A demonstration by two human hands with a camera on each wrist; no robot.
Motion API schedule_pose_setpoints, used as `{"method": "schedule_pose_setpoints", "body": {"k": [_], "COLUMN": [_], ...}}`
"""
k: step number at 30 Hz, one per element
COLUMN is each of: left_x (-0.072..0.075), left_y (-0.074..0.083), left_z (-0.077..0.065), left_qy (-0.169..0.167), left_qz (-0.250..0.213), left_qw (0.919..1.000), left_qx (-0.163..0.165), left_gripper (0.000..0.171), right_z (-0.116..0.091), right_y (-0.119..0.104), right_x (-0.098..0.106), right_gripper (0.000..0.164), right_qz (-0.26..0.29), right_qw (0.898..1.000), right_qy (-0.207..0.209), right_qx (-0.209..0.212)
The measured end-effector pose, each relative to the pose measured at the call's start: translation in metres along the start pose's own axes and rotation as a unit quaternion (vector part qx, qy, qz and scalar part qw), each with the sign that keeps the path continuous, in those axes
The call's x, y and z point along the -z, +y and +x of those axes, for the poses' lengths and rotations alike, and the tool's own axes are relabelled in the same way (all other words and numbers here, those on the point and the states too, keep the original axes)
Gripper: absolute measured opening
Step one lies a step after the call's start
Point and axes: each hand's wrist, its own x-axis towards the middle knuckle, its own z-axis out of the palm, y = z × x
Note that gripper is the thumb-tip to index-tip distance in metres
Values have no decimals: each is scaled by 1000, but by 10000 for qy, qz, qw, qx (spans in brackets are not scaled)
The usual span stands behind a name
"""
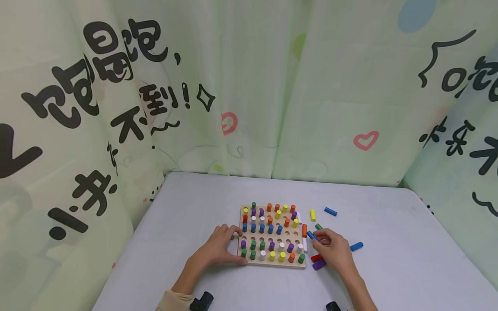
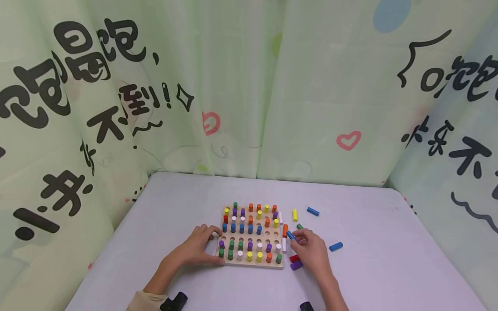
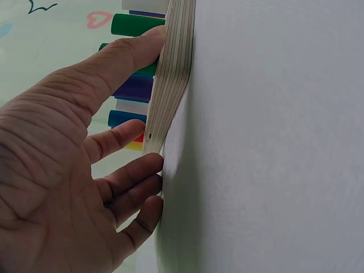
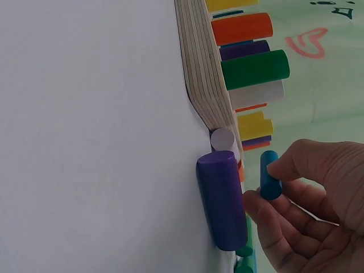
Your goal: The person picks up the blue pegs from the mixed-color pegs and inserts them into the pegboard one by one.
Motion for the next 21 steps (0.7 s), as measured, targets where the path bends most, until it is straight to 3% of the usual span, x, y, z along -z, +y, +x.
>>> {"method": "schedule_pose_setpoints", "body": {"k": [21], "left_x": [0], "left_y": [-1], "left_z": [1], "left_qy": [-17], "left_qz": [29], "left_qw": [10000], "left_qx": [-31], "left_gripper": [71], "right_z": [0], "right_y": [-17], "right_x": [-12], "right_gripper": [25], "right_qz": [204], "right_qw": [9992], "right_qy": [-211], "right_qx": [261]}}
